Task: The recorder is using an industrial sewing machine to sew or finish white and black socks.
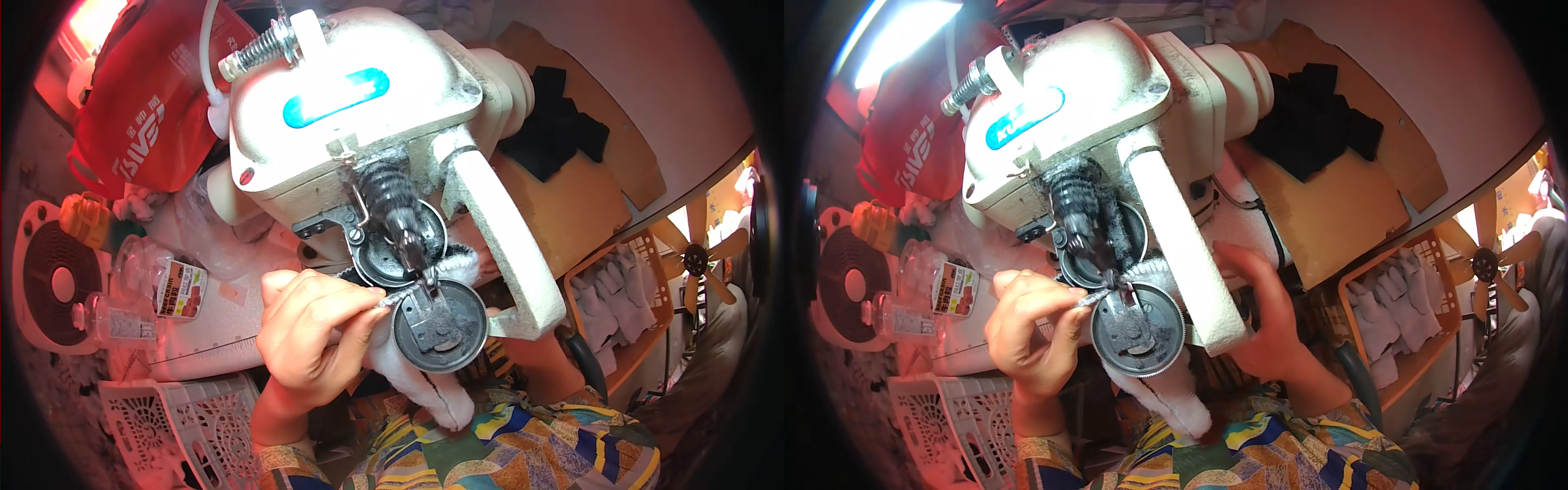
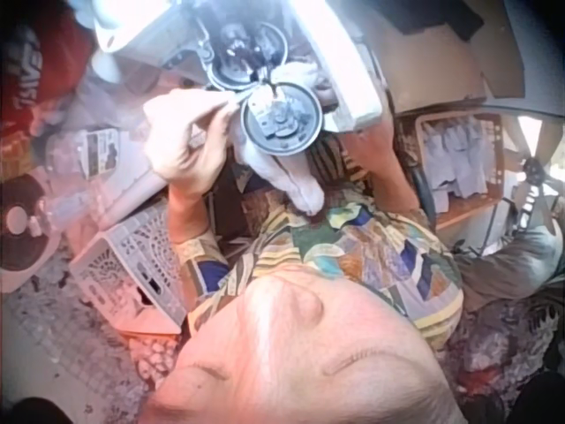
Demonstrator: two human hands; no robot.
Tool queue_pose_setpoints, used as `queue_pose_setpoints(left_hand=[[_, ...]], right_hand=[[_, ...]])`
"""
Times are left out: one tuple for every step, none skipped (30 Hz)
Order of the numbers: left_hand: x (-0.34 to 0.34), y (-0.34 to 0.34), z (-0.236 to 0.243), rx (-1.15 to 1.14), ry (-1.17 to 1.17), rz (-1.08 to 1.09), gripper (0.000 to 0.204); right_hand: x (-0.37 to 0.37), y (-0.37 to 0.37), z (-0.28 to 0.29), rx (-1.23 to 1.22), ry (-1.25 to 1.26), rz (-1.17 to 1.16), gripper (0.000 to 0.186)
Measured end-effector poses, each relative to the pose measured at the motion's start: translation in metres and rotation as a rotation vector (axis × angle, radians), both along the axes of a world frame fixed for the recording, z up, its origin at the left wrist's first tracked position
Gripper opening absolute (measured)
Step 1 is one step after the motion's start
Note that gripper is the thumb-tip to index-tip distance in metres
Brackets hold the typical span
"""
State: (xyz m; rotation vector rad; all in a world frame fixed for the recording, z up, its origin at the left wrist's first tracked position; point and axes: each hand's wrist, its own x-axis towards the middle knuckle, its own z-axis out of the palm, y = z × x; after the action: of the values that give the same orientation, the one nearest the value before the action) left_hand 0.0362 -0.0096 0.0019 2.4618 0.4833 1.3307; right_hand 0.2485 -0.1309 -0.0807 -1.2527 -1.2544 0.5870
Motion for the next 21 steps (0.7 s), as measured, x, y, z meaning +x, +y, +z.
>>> queue_pose_setpoints(left_hand=[[0.000, 0.000, 0.000, -0.001, 0.006, 0.005, 0.025], [0.000, -0.001, -0.001, -0.002, 0.011, 0.009, 0.025], [0.000, -0.001, 0.000, 0.000, 0.009, 0.016, 0.024], [-0.001, -0.002, -0.001, 0.002, 0.012, 0.029, 0.024], [-0.002, -0.002, -0.002, 0.005, 0.014, 0.042, 0.024], [-0.001, -0.002, -0.003, 0.002, 0.003, 0.050, 0.024], [0.000, -0.003, -0.004, -0.001, -0.007, 0.060, 0.024], [0.001, -0.003, -0.006, -0.004, -0.018, 0.070, 0.024], [0.003, -0.004, -0.007, -0.014, -0.027, 0.079, 0.024], [0.004, -0.006, -0.008, -0.024, -0.036, 0.090, 0.024], [0.005, -0.007, -0.009, -0.034, -0.044, 0.103, 0.024], [0.006, -0.007, -0.012, -0.050, -0.047, 0.093, 0.023], [0.007, -0.006, -0.014, -0.065, -0.049, 0.084, 0.022], [0.008, -0.006, -0.017, -0.081, -0.051, 0.077, 0.021], [0.007, -0.007, -0.022, -0.141, -0.013, 0.045, 0.019], [0.001, -0.008, -0.028, -0.195, 0.022, 0.023, 0.018], [-0.006, -0.010, -0.035, -0.249, 0.058, 0.002, 0.017], [-0.007, -0.011, -0.040, -0.260, 0.153, -0.054, 0.016], [-0.009, -0.017, -0.049, -0.285, 0.178, -0.106, 0.016], [-0.011, -0.023, -0.056, -0.308, 0.204, -0.159, 0.017], [-0.022, -0.032, -0.071, -0.247, 0.254, -0.127, 0.019]], right_hand=[[0.002, 0.005, 0.004, 0.066, -0.009, 0.006, 0.057], [0.005, 0.012, 0.013, 0.132, -0.019, 0.011, 0.051], [0.007, 0.018, 0.023, 0.199, -0.031, 0.013, 0.046], [0.006, 0.024, 0.031, 0.150, 0.010, 0.044, 0.042], [0.005, 0.030, 0.039, 0.101, 0.051, 0.075, 0.038], [0.006, 0.035, 0.042, 0.093, 0.022, 0.112, 0.033], [0.008, 0.039, 0.045, 0.085, -0.006, 0.149, 0.029], [0.010, 0.044, 0.048, 0.077, -0.033, 0.186, 0.025], [0.012, 0.047, 0.049, 0.023, -0.048, 0.234, 0.024], [0.014, 0.049, 0.050, -0.031, -0.063, 0.283, 0.023], [0.013, 0.051, 0.050, 0.018, -0.056, 0.308, 0.025], [0.010, 0.052, 0.048, 0.057, -0.050, 0.328, 0.026], [0.008, 0.054, 0.047, 0.097, -0.044, 0.349, 0.028], [0.007, 0.052, 0.042, 0.088, -0.043, 0.347, 0.029], [0.006, 0.050, 0.037, 0.075, -0.039, 0.348, 0.030], [-0.001, 0.043, 0.025, 0.019, -0.044, 0.334, 0.031], [-0.008, 0.035, 0.009, -0.054, -0.005, 0.310, 0.031], [-0.013, 0.023, -0.001, -0.128, 0.029, 0.258, 0.031], [-0.020, 0.006, -0.011, -0.215, 0.097, 0.190, 0.031], [-0.020, -0.007, -0.015, -0.222, 0.043, 0.163, 0.032], [-0.023, -0.007, -0.042, -0.225, 0.021, 0.214, 0.033]])
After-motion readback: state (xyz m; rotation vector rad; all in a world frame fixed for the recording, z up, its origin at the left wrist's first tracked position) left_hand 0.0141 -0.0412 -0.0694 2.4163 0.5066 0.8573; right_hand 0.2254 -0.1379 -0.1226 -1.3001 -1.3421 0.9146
